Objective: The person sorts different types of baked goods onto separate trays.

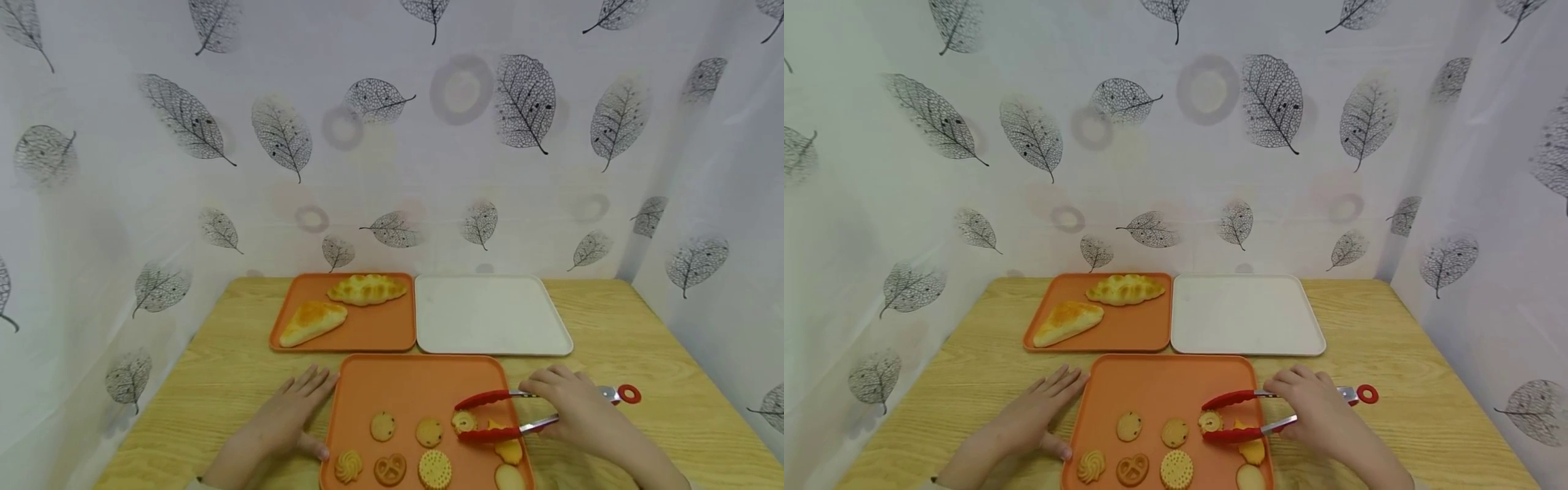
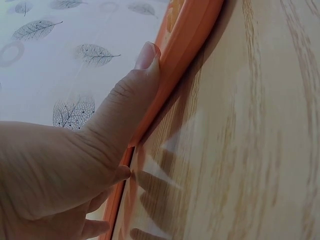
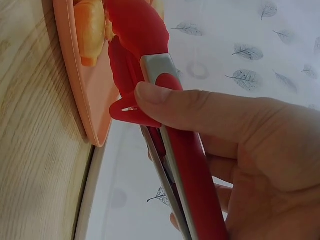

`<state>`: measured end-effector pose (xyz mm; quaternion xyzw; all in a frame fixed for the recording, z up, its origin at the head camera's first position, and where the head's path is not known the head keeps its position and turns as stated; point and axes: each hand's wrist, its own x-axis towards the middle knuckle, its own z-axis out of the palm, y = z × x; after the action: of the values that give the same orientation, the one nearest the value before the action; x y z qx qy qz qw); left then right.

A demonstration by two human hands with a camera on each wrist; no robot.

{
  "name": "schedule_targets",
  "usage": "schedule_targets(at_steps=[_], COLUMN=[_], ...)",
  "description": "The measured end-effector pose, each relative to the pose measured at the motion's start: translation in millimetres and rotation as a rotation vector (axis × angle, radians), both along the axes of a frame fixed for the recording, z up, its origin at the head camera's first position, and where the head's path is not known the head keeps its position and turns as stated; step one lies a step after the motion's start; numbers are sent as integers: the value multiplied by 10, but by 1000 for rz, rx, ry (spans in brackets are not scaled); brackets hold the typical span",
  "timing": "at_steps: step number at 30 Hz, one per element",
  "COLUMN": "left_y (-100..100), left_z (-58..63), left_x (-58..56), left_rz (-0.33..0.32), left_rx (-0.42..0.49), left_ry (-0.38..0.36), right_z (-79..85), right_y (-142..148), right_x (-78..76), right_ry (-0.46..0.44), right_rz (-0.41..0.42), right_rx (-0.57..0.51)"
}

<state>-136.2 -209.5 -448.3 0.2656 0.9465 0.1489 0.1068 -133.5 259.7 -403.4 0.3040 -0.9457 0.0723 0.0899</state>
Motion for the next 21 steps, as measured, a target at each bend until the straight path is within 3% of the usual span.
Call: schedule_targets(at_steps=[13, 21], left_y=[-16, -27], left_z=[-70, -74], left_x=[-43, -74], left_rz=[-4, -27], left_rx=[-19, 28], left_ry=[24, 5], right_z=[76, 175], right_y=[67, 143], right_x=[-205, -342], right_ry=[29, 71], right_rz=[-78, -126], right_rx=[-42, -82])
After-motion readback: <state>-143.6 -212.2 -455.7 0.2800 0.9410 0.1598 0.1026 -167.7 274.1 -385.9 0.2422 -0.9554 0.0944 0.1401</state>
